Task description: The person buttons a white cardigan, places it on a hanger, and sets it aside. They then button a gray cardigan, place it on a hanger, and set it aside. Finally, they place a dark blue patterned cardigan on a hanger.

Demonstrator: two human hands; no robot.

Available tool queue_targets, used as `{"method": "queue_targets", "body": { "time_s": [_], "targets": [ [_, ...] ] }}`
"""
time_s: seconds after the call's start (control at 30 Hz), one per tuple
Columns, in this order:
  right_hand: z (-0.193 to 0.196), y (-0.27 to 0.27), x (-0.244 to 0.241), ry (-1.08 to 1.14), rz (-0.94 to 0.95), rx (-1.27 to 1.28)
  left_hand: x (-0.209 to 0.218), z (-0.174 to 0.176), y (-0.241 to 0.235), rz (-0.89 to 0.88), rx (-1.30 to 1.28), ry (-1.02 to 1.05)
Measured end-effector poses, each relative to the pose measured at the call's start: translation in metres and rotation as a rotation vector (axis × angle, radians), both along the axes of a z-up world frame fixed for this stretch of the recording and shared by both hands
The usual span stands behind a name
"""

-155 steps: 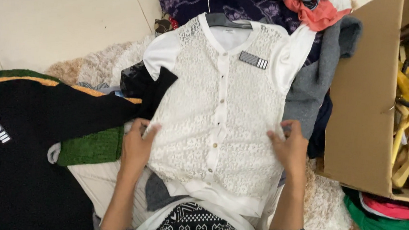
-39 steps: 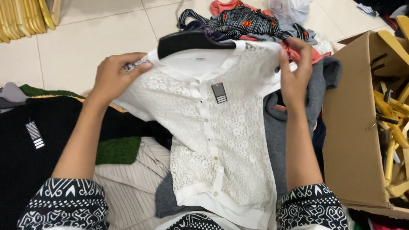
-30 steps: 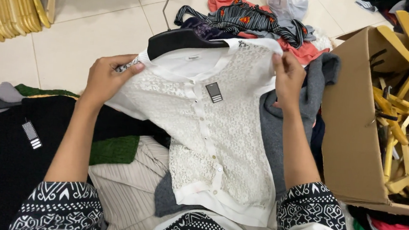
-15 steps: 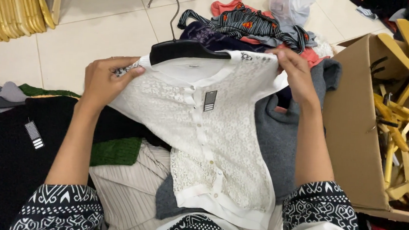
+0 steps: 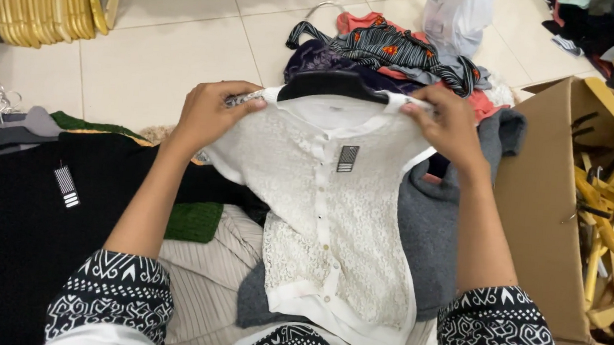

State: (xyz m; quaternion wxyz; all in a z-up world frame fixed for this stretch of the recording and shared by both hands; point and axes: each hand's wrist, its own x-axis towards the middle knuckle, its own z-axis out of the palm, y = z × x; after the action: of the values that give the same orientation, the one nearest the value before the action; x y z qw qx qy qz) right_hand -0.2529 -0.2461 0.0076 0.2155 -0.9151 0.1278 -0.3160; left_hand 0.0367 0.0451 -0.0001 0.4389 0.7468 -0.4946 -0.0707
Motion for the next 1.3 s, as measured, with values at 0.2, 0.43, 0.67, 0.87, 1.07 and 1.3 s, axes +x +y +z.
{"method": "queue_targets", "body": {
  "time_s": [0.2, 0.43, 0.67, 0.87, 1.07, 1.3],
  "targets": [
    [-0.010, -0.024, -0.020, 0.029, -0.191, -0.090, 0.012, -0.002, -0.004, 0.029, 0.006, 0.004],
    [-0.010, -0.050, -0.041, -0.028, -0.391, -0.122, 0.018, -0.096, -0.032, 0.003, -0.215, 0.627],
    [-0.010, -0.084, -0.062, -0.098, -0.635, -0.149, -0.051, -0.192, -0.044, -0.169, 0.238, 1.045],
    [-0.029, -0.130, -0.086, -0.126, -0.737, -0.139, -0.035, -0.162, -0.025, -0.097, 0.067, 1.069],
    [-0.058, -0.155, -0.079, -0.063, -0.846, -0.092, -0.017, -0.149, 0.010, -0.250, 0.430, 0.743],
    [-0.081, -0.178, -0.053, 0.059, -0.885, -0.047, 0.004, -0.163, 0.031, -0.025, 0.297, 0.513]
  ]
}}
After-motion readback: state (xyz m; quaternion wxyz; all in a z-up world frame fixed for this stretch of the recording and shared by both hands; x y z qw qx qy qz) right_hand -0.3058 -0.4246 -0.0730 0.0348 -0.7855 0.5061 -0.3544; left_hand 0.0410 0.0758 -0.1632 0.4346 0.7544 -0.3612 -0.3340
